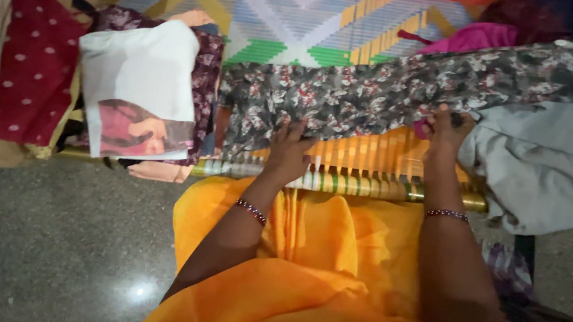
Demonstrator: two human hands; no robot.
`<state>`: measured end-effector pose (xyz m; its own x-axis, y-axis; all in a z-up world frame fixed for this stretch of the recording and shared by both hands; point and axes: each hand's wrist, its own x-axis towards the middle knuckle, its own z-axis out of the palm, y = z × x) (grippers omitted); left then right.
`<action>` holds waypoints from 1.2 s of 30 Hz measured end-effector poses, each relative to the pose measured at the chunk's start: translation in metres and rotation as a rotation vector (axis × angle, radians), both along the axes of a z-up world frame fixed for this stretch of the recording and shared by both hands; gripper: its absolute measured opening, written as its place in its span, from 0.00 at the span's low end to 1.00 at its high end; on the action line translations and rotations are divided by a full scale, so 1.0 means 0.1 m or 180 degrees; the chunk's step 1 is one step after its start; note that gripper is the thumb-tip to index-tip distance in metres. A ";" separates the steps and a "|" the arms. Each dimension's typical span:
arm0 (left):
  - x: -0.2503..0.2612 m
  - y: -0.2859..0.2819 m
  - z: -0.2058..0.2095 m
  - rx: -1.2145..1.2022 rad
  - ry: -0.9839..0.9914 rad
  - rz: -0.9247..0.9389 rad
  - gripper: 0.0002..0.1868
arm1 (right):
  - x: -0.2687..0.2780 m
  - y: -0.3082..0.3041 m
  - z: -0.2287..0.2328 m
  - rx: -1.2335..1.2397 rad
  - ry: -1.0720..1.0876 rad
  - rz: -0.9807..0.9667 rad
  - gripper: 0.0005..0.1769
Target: The person folds a floral-patterned cloth, a light grey shirt, and a pink garment one by one on a woven cot. Each item is smoothed, folded into a compact rectangle, and placed on a growing stack to the left.
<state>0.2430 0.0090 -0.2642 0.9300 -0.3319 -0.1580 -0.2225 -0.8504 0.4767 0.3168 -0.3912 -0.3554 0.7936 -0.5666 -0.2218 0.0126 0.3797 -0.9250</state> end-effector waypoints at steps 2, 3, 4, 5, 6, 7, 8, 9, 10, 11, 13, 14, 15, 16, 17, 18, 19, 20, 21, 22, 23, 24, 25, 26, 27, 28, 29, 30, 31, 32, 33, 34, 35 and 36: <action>0.01 0.02 0.01 0.0072 0.0153 0.0095 0.33 | 0.04 0.00 -0.01 -0.0156 0.0201 -0.0090 0.38; 0.01 0.03 0.01 0.0110 0.0227 0.0148 0.37 | 0.07 0.01 -0.01 -0.0236 0.0408 -0.0169 0.37; 0.02 0.03 0.02 0.0222 0.0202 0.0143 0.38 | 0.07 0.02 0.01 -0.0277 0.0535 -0.0248 0.36; 0.03 0.03 0.02 0.0338 0.0181 0.0140 0.39 | 0.07 0.04 0.04 -0.0305 0.0556 -0.0302 0.36; 0.04 0.03 0.02 0.0454 0.0162 0.0138 0.40 | 0.05 0.05 0.09 -0.0319 0.0509 -0.0354 0.35; 0.05 0.02 0.03 0.0516 0.0161 0.0186 0.38 | 0.01 0.06 0.14 -0.0322 0.0358 -0.0400 0.35; 0.06 0.00 0.05 0.0579 0.0160 0.0235 0.36 | -0.04 0.06 0.20 -0.0330 0.0174 -0.0426 0.34; 0.09 0.01 0.07 0.0628 0.0163 0.0267 0.34 | -0.08 0.10 0.27 -0.0330 -0.0020 -0.0435 0.34; 0.13 0.05 0.11 0.0084 -0.0109 0.0744 0.29 | -0.11 0.15 0.33 -0.0320 -0.0237 -0.0424 0.33; 0.18 0.07 0.16 -0.0476 -0.0383 0.1200 0.25 | -0.15 0.16 0.40 -0.0322 -0.0467 -0.0401 0.33; 0.27 0.11 0.29 -0.2748 -0.0114 0.2347 0.25 | -0.29 0.24 0.53 -0.0349 -0.0855 -0.0288 0.33; 0.30 0.17 0.35 -0.4462 0.0497 0.2979 0.29 | -0.36 0.30 0.58 -0.0370 -0.1011 -0.0193 0.34; 0.28 0.22 0.41 -0.3368 -0.0449 0.2599 0.29 | -0.48 0.41 0.61 -0.0676 -0.1056 0.0034 0.32; 0.26 0.27 0.47 -0.2250 -0.1322 0.2144 0.28 | -0.59 0.58 0.61 -0.0984 -0.1093 0.0261 0.32; 0.23 0.27 0.51 -0.1120 -0.2122 0.1612 0.28 | -0.72 0.78 0.60 -0.0528 -0.1269 0.0707 0.32; 0.19 0.23 0.55 -0.1081 -0.1996 0.1454 0.28 | -0.84 1.03 0.59 -0.0067 -0.1441 0.1150 0.32; 0.15 0.19 0.58 -0.1040 -0.1878 0.1302 0.28 | -0.95 1.31 0.58 0.0399 -0.1611 0.1597 0.32; 0.11 0.15 0.61 -0.0998 -0.1762 0.1147 0.29 | -1.06 1.58 0.59 0.0871 -0.1775 0.2042 0.32; 0.07 0.11 0.61 -0.1294 -0.1562 0.0887 0.29 | -1.17 1.81 0.63 0.0382 -0.1583 0.2481 0.28; 0.04 0.06 0.61 -0.1584 -0.1359 0.0623 0.28 | -1.27 2.03 0.68 -0.0583 -0.1372 0.2963 0.25; 0.01 0.02 0.60 -0.1864 -0.1144 0.0354 0.28 | -1.39 2.17 0.75 -0.1539 -0.1239 0.3362 0.22; 0.00 -0.03 0.57 -0.1799 -0.0860 0.0163 0.28 | -1.47 2.26 0.83 -0.2131 -0.1174 0.3666 0.19; -0.01 -0.05 0.53 -0.1723 -0.0567 -0.0030 0.27 | -1.54 2.31 0.91 -0.2328 -0.1012 0.3901 0.16; 0.00 -0.06 0.49 -0.1643 -0.0277 -0.0224 0.27 | -1.57 2.33 0.98 -0.2525 -0.0870 0.4115 0.14; 0.01 -0.05 0.45 -0.1449 -0.0232 -0.0289 0.30 | -1.59 2.32 1.05 -0.2365 -0.0376 0.4344 0.16; 0.02 -0.02 0.40 -0.1256 -0.0190 -0.0356 0.32 | -1.56 2.29 1.10 -0.2394 -0.0287 0.4252 0.15; 0.03 -0.01 0.35 -0.1056 -0.0152 -0.0406 0.35 | -1.48 2.24 1.14 -0.2419 -0.0209 0.4177 0.14; 0.04 0.00 0.31 -0.1064 -0.0362 -0.0494 0.35 | -1.40 2.18 1.17 -0.2444 -0.0132 0.4103 0.13; 0.05 0.02 0.28 -0.1064 -0.0576 -0.0577 0.35 | -1.34 2.13 1.20 -0.2360 0.0073 0.3948 0.12; 0.05 0.02 0.25 -0.1063 -0.0790 -0.0661 0.36 | -1.29 2.05 1.22 -0.2275 0.0276 0.3792 0.12; 0.05 0.02 0.24 -0.1035 -0.0817 -0.0613 0.33 | -1.24 2.00 1.24 -0.2189 0.0471 0.3643 0.13; 0.05 0.01 0.23 -0.1007 -0.0845 -0.0566 0.31 | -1.21 1.95 1.26 -0.2344 0.0790 0.3548 0.12; 0.06 0.00 0.25 -0.0975 -0.0884 -0.0507 0.30 | -1.16 1.89 1.28 -0.2504 0.1096 0.3456 0.12; 0.08 0.00 0.27 -0.0793 -0.0526 -0.0051 0.28 | -1.12 1.85 1.30 -0.2662 0.1401 0.3358 0.12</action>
